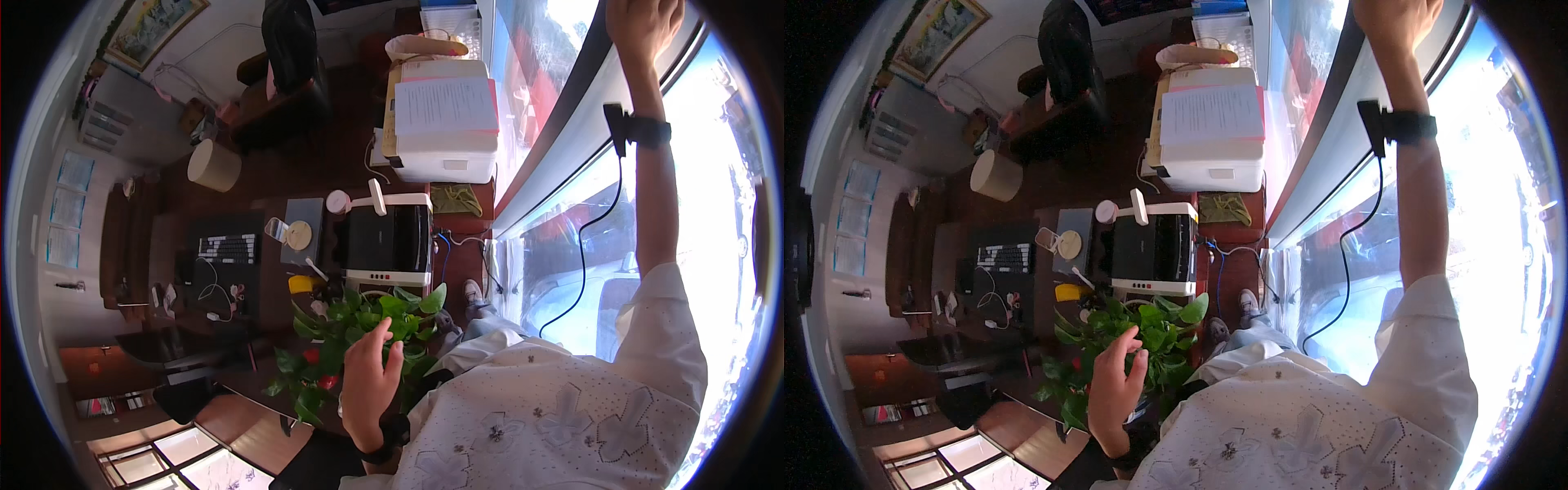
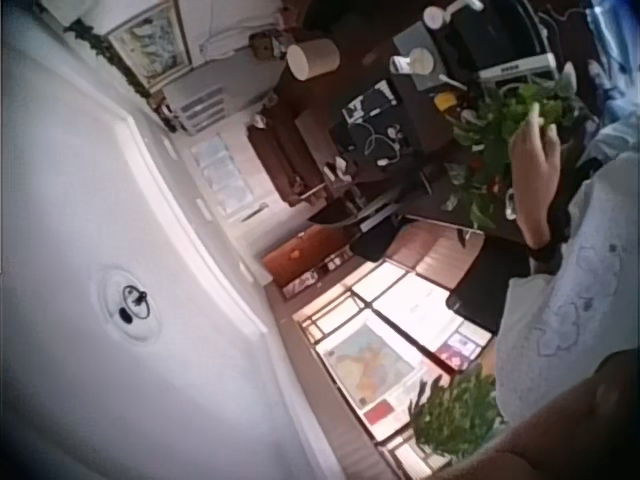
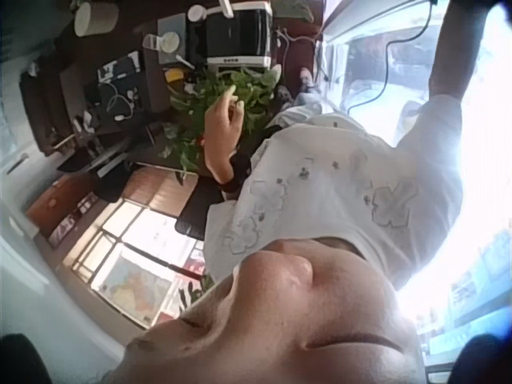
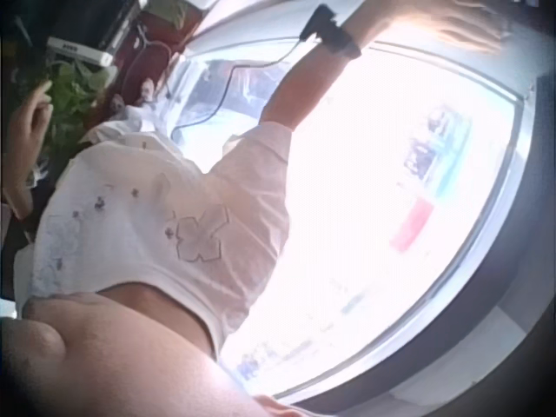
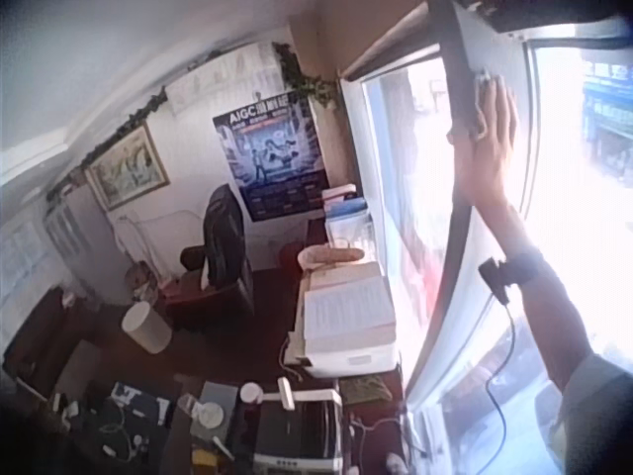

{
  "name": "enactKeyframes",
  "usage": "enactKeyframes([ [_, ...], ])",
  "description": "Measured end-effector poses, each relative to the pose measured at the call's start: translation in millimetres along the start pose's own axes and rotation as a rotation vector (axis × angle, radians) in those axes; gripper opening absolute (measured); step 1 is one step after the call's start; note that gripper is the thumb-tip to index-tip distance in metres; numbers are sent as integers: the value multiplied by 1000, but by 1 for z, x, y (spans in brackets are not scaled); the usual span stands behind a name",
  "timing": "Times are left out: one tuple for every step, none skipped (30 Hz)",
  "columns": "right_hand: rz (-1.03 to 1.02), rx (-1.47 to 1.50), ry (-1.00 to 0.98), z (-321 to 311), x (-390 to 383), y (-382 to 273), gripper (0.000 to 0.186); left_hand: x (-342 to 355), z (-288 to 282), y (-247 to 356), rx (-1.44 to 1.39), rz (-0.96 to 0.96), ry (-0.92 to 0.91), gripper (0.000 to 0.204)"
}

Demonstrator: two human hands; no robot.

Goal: The person wipes a glass window and its black frame using a cloth. They move the cloth in circular and sweeping motions across the glass surface and along the edges of the frame.

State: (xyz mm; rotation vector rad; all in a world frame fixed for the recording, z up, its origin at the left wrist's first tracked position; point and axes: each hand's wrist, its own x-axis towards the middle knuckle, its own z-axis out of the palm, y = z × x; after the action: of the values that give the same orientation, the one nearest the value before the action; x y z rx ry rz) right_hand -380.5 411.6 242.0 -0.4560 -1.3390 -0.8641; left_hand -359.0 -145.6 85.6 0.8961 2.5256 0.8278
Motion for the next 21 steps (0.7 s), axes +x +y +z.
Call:
enactKeyframes([
  [44, -21, -81, -8, -13, -1, 54, -2, 2, -4, -30, -45, -1, 39],
  [80, 76, -100, -9, -37, 5, 57, 0, 2, -4, -29, -46, -11, 39],
  [162, 131, -56, -11, -54, 4, 59, 1, 3, -4, -30, -66, -38, 39],
  [249, 195, -12, -12, -70, -3, 61, 1, 4, -4, -29, -94, -61, 40],
  [251, 192, -21, -16, -83, -3, 61, 4, 5, -1, -25, -98, -68, 40],
  [217, 179, -56, -23, -97, -7, 65, 7, 6, 2, -6, -89, -117, 40],
  [183, 163, -92, -27, -110, -10, 70, 13, 7, 5, 14, -79, -168, 41],
  [191, 162, -103, -29, -122, -14, 70, 19, 11, 6, 23, -86, -176, 41],
  [207, 188, -97, -30, -129, -16, 70, 28, 16, 5, 63, -2, -215, 41],
  [226, 214, -94, -33, -136, -16, 71, 37, 23, 3, 104, 80, -256, 41],
  [217, 219, -93, -34, -143, -13, 70, 53, 32, -2, 74, 85, -330, 42],
  [203, 239, -73, -35, -147, -13, 68, 73, 41, -1, -3, -22, -425, 42],
  [219, 243, -91, -33, -149, -17, 68, 91, 48, -1, -71, -143, -507, 43],
  [186, 211, -82, -31, -147, -16, 64, 108, 62, -10, -26, -238, -501, 46],
  [159, 189, -66, -29, -144, -20, 62, 125, 78, -34, 105, -234, -507, 55],
  [113, 161, -61, -32, -136, -8, 61, 145, 96, -42, 237, -249, -421, 63],
  [108, 180, -43, -28, -144, -16, 61, 157, 110, -62, 321, -295, -306, 69],
  [86, 184, -22, -25, -147, -14, 60, 170, 120, -79, 363, -349, -224, 74],
  [36, 165, 9, -23, -146, 9, 58, 181, 133, -84, 405, -326, -130, 74],
  [81, 182, -11, -26, -146, -12, 57, 182, 137, -101, 463, -359, -15, 75],
  [92, 195, -8, -25, -146, -15, 57, 184, 136, -115, 462, -395, -90, 79],
])
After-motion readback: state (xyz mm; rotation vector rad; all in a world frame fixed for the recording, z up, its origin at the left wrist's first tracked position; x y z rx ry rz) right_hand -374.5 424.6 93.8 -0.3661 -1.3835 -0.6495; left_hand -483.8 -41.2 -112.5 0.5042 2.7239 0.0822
